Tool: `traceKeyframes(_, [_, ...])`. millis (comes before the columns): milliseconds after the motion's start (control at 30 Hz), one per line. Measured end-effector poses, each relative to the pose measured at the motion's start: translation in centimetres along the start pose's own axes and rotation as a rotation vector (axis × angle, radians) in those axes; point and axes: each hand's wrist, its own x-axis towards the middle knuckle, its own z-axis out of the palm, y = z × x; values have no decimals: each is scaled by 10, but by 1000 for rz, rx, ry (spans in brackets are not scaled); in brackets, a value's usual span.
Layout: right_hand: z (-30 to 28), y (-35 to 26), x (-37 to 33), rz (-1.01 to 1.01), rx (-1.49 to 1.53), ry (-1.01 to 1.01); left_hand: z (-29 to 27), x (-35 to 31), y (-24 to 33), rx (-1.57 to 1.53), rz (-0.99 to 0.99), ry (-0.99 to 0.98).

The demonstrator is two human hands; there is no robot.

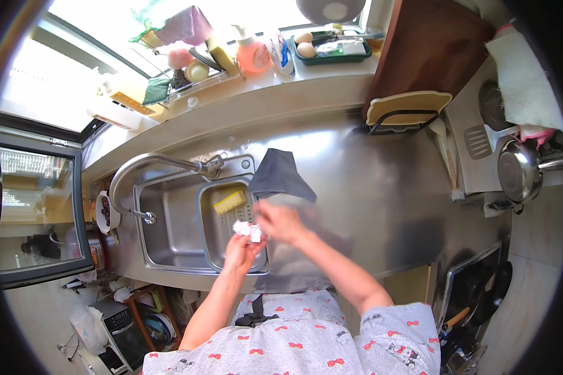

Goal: The person serves a yellow liquid from a pot into a bowl using a ladle, then carries the bowl to a dining table and places it among other dishes. The person also retrieves a small bowl of sliced fruit from a rice cooker and places it on the table.

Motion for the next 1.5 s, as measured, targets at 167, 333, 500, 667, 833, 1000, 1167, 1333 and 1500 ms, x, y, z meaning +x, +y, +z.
traceKeyframes(167, [6, 88, 58, -216, -431, 369, -2, -22, 18, -5, 15, 131])
traceKeyframes(333, [-32, 96, 50, 390, 243, 240, 0, -29, 8, -9, -43, 102])
traceKeyframes(500, [-139, 139, -34, 524, 684, 790, 21, -29, 6, 15, -111, 27])
traceKeyframes(667, [-265, 271, -122, 550, -302, 1125, 47, -27, 4, 90, -141, -10])
traceKeyframes(833, [-265, 340, -125, 840, -934, 573, 47, -31, -13, 114, -210, -14])
traceKeyframes(1000, [-243, 338, -73, 871, -1023, 576, 33, -39, -24, 68, -261, 1])
traceKeyframes(1167, [-191, 287, -47, 726, -1063, 463, 31, -38, -18, 33, -236, 12])
traceKeyframes(1333, [-78, 183, -67, 479, -986, 144, 22, -41, 4, -46, -179, -35])
traceKeyframes(1500, [10, 91, -71, 120, -667, -91, -8, -51, 18, -123, -98, 6])
